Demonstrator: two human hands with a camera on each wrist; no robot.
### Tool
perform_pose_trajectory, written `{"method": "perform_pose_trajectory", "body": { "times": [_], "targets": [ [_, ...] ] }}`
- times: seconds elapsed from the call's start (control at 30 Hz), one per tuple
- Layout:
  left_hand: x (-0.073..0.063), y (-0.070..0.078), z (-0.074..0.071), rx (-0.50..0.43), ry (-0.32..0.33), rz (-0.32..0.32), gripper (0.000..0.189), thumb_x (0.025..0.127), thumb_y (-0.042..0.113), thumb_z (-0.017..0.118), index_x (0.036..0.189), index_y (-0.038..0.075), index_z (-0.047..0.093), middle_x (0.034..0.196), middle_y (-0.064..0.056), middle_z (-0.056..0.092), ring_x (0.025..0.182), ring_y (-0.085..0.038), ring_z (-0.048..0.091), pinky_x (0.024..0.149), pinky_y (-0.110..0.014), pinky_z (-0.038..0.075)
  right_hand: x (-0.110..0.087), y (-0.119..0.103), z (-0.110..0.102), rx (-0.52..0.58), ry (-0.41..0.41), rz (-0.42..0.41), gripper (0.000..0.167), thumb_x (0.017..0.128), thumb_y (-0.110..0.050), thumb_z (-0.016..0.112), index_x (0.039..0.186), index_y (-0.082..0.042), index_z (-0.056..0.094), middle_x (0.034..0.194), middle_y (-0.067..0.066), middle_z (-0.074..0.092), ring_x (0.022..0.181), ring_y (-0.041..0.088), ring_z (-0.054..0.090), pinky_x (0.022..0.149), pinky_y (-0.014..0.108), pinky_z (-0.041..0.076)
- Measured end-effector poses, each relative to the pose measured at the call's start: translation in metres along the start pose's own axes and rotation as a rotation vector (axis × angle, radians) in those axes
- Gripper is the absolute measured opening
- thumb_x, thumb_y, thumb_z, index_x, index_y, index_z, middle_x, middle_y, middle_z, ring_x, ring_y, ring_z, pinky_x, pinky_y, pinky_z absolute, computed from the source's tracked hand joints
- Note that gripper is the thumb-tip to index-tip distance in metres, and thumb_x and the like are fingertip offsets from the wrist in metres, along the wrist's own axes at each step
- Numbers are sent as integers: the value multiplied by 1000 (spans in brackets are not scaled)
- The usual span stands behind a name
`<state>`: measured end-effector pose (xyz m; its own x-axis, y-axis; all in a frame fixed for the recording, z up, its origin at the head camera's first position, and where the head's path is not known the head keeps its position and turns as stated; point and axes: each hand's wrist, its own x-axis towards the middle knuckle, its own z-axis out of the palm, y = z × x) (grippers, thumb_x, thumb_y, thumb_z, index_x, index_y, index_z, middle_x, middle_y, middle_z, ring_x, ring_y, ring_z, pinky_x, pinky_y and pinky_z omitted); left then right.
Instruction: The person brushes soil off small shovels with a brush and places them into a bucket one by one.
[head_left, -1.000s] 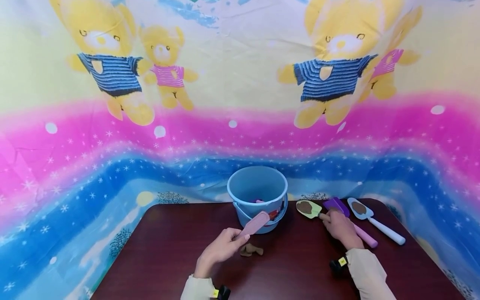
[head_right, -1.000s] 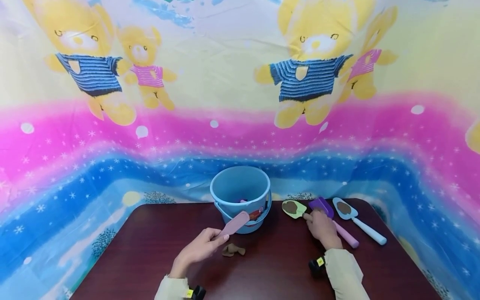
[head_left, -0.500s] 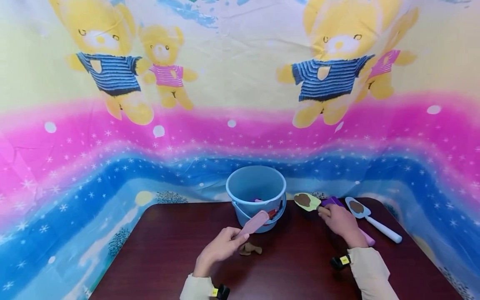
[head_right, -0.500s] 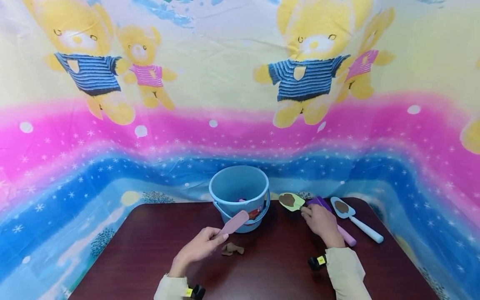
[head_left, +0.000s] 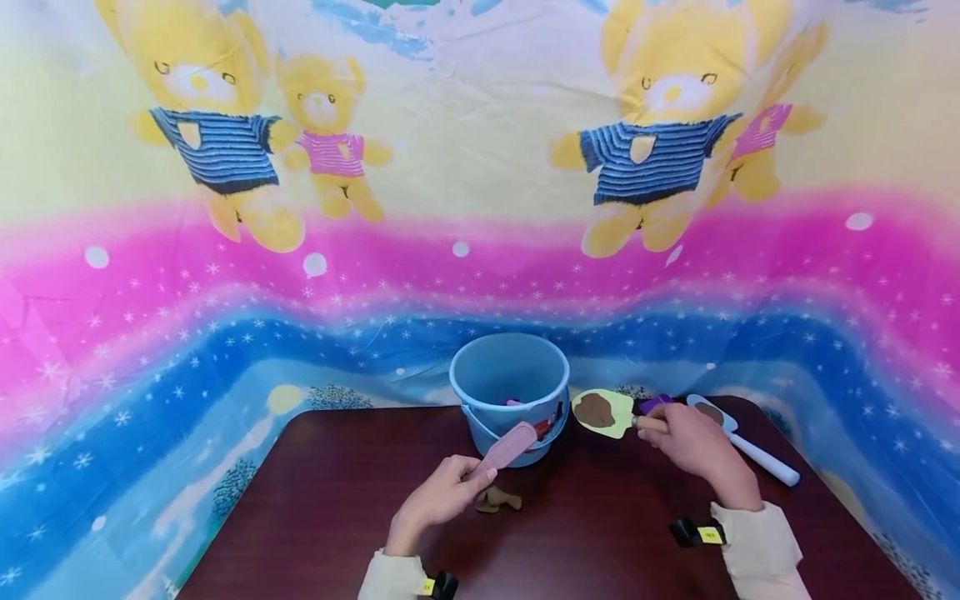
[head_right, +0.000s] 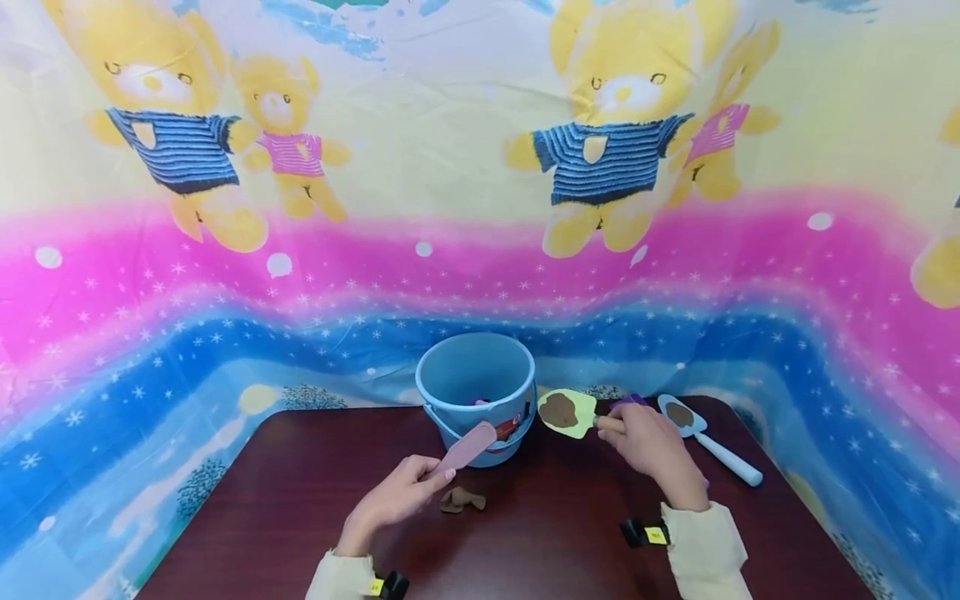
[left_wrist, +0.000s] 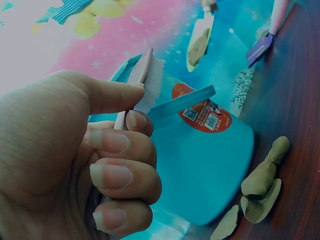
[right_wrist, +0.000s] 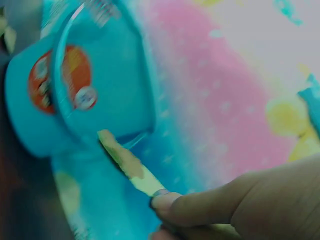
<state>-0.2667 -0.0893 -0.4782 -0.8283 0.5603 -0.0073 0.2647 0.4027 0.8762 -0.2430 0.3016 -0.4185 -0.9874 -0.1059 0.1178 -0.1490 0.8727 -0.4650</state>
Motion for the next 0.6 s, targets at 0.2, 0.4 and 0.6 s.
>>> {"method": "perform_pose_trajectory", "body": {
  "times": [0.2, 0.4, 0.6],
  "targets": [
    [0, 2, 1, -16, -2, 35, 34, 105, 36, 56, 95, 6, 69, 61, 1, 47, 51, -12, 41, 48, -26, 37, -15, -24, -11, -19, -16, -103, 19, 95, -29, 71, 108, -15, 73, 86, -5, 62, 72, 13, 54, 66, 34, 43],
    [-1, 6, 1, -53, -20, 56, 28, 106, 34, 55, 105, 12, 72, 62, -1, 49, 52, -12, 44, 50, -25, 40, -24, -44, -12, -29, -66, -164, 8, 94, -28, 73, 93, -20, 74, 77, -14, 55, 72, 6, 49, 68, 31, 43],
    [1, 12, 7, -73, -50, 90, 28, 105, 35, 56, 110, 12, 71, 64, -2, 50, 54, -10, 45, 53, -23, 43, -25, -59, -5, 8, -105, -221, 39, 97, -29, 71, 68, -22, 45, 63, -12, 24, 58, 4, 26, 59, 25, 29]
  ]
}}
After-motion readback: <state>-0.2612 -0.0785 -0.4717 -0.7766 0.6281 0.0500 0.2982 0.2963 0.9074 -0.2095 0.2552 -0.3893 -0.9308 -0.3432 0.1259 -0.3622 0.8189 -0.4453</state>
